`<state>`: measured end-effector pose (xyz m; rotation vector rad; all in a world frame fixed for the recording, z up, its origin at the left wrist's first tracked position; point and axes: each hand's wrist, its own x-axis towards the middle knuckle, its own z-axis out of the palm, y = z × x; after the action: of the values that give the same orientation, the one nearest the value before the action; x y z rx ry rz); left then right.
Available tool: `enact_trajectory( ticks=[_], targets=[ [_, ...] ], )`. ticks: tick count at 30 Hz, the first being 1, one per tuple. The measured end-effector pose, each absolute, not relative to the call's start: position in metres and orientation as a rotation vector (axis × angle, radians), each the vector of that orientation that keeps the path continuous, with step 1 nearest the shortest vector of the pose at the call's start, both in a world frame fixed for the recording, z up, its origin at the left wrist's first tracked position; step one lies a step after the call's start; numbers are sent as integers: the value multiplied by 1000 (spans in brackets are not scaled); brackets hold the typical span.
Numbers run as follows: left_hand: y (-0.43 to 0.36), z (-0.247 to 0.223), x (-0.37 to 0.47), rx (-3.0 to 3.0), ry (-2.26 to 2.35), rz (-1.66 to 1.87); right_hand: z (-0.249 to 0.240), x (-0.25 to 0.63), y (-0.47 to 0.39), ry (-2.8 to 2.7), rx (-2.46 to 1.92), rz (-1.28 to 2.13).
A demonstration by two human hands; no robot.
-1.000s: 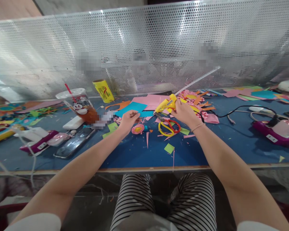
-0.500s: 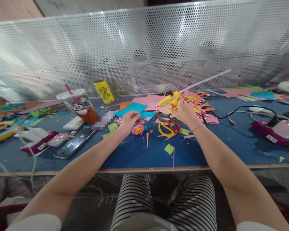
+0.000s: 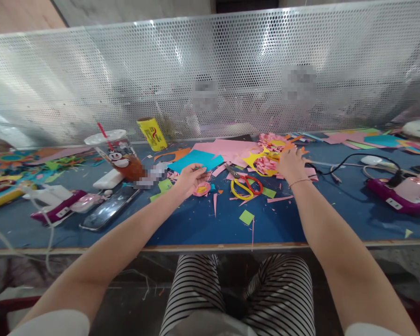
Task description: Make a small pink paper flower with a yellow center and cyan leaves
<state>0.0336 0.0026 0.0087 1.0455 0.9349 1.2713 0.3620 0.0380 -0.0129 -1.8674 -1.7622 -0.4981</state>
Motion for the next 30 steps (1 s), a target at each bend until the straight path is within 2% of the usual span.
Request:
enact_trajectory(
  ticks=[2, 4, 9, 12, 20, 30],
  targets=[
    [-1, 10, 36, 964, 873, 1290, -2, 337, 32, -1754, -1797, -454],
    [-4, 11, 37, 912, 825, 1301, 7, 305, 26, -1829, -1547, -307],
    [-10, 11, 41, 877, 788, 1280, 5, 228, 6, -1793, -1057, 546],
    [-15, 8, 45, 925, 783, 1234, -4, 206, -3, -1664, -894, 840],
    [-29, 3, 53, 1202, 728, 1119, -9, 206, -2, -1419, -802, 1073],
    [-18, 1, 43, 1749, 834, 1244, -12, 210, 3, -1402, -749, 1253]
  ],
)
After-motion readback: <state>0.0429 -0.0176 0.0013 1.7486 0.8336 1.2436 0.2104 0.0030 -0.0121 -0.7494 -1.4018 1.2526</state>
